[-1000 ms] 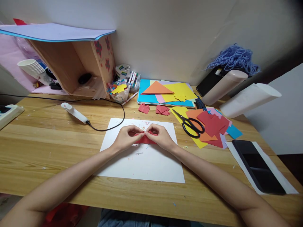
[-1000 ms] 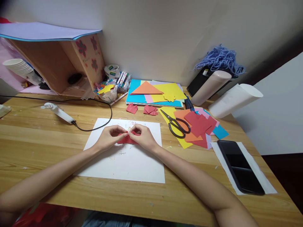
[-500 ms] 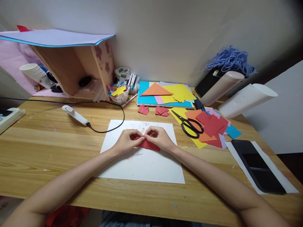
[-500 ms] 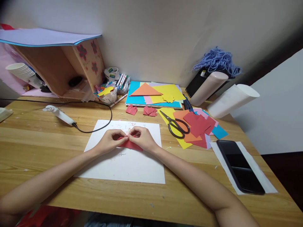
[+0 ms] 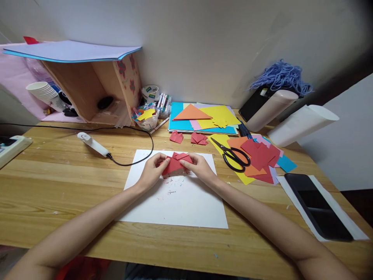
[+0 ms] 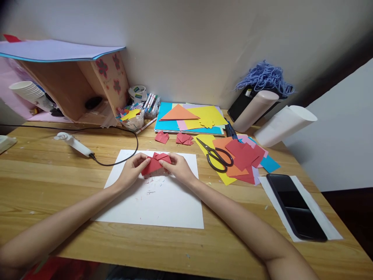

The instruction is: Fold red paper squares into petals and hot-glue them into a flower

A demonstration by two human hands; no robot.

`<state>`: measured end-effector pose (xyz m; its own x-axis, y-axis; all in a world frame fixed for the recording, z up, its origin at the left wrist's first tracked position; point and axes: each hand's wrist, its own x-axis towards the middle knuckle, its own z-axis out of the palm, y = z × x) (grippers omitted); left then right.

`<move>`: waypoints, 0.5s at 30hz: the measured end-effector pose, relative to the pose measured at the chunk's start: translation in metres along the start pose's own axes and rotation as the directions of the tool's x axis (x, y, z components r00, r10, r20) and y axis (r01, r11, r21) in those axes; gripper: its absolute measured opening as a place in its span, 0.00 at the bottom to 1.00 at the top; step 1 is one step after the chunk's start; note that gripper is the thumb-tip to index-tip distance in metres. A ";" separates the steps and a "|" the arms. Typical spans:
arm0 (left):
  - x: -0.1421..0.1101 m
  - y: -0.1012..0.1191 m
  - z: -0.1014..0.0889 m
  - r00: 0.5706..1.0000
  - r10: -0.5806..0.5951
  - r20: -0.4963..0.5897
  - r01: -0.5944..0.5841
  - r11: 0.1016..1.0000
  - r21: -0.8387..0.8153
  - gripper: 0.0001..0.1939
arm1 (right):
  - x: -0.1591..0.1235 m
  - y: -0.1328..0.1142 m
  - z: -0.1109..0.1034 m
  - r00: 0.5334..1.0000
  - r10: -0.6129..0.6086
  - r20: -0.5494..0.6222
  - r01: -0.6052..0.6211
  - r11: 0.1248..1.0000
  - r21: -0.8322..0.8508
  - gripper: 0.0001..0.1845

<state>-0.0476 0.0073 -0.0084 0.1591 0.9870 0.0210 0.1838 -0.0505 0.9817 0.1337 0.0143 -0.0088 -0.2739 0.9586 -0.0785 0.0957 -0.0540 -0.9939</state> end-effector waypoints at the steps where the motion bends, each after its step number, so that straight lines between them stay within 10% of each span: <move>1: 0.001 -0.001 0.000 1.000 -0.004 -0.004 0.004 1.000 -0.020 0.10 | 0.000 0.001 0.000 1.000 0.028 -0.008 -0.027 0.999 0.028 0.15; 6: -0.001 0.004 -0.001 0.990 -0.037 0.138 0.043 0.998 -0.043 0.11 | 0.001 0.004 0.001 0.993 0.029 -0.113 -0.018 0.995 0.103 0.17; 15: -0.002 0.008 0.001 0.976 -0.087 0.200 0.111 0.988 -0.109 0.14 | -0.001 0.001 0.001 0.997 -0.067 0.036 0.065 0.997 0.043 0.13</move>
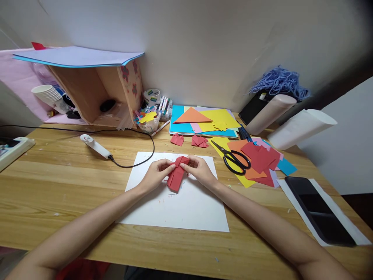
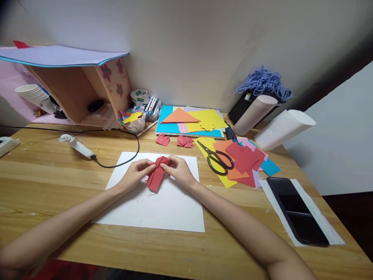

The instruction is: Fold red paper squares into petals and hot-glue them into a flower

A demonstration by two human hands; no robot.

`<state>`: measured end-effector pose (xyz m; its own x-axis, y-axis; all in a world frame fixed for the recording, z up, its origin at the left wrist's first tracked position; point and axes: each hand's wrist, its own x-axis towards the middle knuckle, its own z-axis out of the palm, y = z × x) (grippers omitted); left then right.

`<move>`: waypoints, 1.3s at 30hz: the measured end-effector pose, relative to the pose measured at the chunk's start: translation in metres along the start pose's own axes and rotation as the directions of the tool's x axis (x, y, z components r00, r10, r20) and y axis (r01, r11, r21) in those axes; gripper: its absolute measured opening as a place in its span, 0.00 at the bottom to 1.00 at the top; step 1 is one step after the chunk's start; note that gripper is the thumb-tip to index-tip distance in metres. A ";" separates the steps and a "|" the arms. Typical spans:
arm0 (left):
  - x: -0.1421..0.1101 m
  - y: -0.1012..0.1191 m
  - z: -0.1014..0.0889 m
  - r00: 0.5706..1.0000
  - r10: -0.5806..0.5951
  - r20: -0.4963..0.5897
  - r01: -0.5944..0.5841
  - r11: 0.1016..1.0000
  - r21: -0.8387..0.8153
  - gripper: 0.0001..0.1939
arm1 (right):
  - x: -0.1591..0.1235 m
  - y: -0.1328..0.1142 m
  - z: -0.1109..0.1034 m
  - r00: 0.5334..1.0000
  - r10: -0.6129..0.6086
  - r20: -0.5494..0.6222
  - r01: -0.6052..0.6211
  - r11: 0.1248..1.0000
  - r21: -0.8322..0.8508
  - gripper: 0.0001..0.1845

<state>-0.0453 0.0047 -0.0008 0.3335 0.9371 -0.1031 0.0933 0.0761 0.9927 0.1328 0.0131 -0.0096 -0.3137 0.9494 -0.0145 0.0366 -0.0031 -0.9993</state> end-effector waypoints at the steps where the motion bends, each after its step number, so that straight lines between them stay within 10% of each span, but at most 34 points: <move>1: 0.000 0.000 0.000 1.000 -0.010 -0.007 0.010 1.000 -0.017 0.14 | 0.000 0.001 0.000 1.000 -0.005 -0.013 0.005 1.000 -0.002 0.13; 17: -0.001 -0.004 0.002 0.999 -0.018 0.031 0.018 1.000 0.012 0.15 | -0.003 0.003 0.005 0.980 -0.186 -0.067 0.170 0.965 -0.202 0.10; 28: 0.000 0.000 -0.001 0.994 -0.096 0.049 0.101 0.989 -0.105 0.11 | -0.010 0.004 -0.001 0.798 -0.583 0.154 0.555 0.609 -0.566 0.15; 39: 0.001 0.001 -0.004 0.994 -0.094 0.051 0.101 0.981 -0.167 0.16 | -0.009 0.010 -0.003 0.807 -0.532 0.256 0.537 0.482 -0.692 0.21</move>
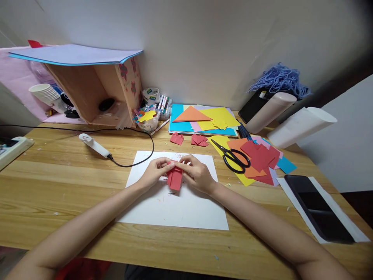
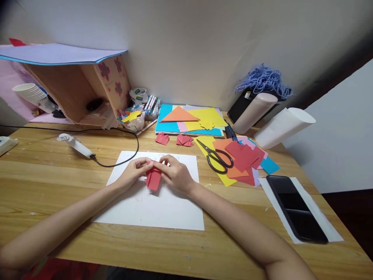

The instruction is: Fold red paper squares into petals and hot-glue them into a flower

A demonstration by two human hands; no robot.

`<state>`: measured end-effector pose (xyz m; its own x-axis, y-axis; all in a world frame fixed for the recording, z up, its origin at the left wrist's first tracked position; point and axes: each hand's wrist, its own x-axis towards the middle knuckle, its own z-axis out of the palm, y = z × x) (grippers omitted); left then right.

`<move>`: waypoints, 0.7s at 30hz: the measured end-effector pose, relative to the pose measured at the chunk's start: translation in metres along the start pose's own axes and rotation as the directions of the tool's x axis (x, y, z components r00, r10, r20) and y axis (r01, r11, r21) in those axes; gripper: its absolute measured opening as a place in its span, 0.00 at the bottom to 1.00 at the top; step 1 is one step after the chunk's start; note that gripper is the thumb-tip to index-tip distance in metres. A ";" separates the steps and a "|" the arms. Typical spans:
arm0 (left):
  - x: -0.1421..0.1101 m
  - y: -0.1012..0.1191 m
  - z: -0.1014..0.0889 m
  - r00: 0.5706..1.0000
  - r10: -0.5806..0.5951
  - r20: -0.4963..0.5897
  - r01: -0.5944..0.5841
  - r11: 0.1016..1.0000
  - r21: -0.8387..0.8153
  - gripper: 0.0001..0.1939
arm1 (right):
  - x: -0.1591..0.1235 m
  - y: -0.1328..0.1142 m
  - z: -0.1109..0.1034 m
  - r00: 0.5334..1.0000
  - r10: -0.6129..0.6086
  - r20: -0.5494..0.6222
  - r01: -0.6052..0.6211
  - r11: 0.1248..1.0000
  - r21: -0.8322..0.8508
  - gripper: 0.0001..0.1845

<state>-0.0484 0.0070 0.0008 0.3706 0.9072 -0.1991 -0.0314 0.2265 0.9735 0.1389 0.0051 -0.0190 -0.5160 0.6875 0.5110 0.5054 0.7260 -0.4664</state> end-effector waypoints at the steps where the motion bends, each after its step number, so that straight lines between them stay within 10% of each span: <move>1: 0.001 0.000 0.000 1.000 -0.009 -0.003 0.009 1.000 0.000 0.16 | 0.000 0.000 0.000 1.000 0.015 0.017 -0.015 1.000 0.010 0.21; 21: 0.002 -0.010 0.003 0.993 0.020 -0.116 -0.010 0.996 0.087 0.17 | 0.008 -0.007 0.000 0.860 0.489 0.146 -0.486 0.700 0.522 0.11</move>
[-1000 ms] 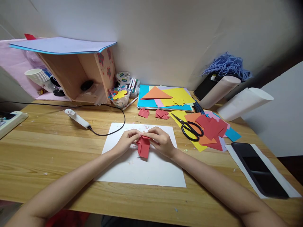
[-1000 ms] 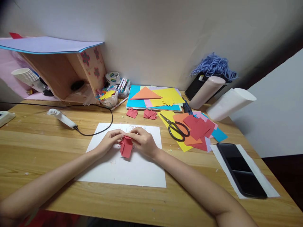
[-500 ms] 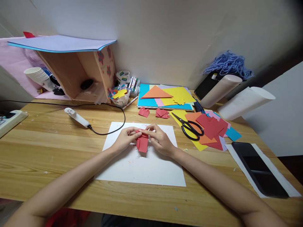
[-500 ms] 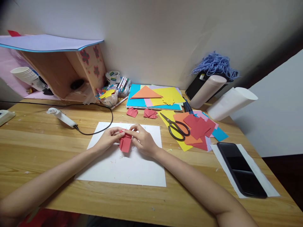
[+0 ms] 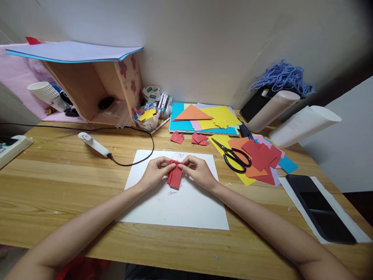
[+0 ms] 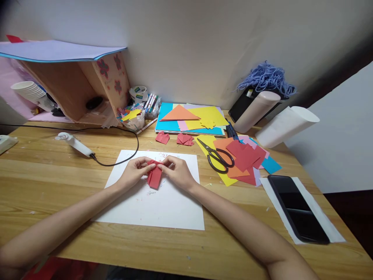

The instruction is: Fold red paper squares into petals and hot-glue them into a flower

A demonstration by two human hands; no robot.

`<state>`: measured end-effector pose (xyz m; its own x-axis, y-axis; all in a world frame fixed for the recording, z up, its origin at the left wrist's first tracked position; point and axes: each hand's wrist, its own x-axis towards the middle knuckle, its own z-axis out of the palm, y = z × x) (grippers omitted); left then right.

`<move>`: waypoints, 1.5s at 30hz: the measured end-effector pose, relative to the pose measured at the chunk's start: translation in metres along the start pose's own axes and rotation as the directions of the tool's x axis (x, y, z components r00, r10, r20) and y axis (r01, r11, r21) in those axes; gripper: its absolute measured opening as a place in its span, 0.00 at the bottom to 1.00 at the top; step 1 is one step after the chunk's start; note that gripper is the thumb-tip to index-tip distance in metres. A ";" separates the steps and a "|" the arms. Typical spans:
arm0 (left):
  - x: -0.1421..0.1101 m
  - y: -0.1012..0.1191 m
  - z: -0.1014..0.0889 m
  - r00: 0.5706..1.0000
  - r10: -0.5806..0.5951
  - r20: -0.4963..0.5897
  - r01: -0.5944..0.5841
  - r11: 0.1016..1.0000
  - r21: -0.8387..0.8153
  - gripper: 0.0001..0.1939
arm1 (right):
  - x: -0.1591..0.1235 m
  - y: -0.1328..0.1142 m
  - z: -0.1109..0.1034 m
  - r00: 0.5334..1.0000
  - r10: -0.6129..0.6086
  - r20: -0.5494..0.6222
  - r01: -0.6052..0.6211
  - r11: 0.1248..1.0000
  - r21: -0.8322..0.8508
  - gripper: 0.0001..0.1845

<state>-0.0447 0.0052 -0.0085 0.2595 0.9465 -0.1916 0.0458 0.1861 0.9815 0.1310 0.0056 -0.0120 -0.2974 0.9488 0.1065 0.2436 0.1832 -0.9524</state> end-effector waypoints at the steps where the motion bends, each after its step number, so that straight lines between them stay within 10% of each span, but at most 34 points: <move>1: 0.000 -0.001 0.000 1.000 0.007 -0.001 -0.007 1.000 0.000 0.16 | 0.000 0.001 0.000 1.000 0.008 -0.002 -0.008 1.000 0.011 0.12; 45: 0.000 -0.001 -0.001 0.990 0.075 0.116 -0.078 0.997 0.023 0.23 | -0.001 0.001 0.003 0.999 0.013 0.044 -0.010 0.997 -0.070 0.16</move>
<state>-0.0460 0.0054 -0.0100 0.3724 0.9208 -0.1154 0.0477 0.1052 0.9933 0.1285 0.0035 -0.0142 -0.3347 0.9388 0.0813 0.3109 0.1915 -0.9310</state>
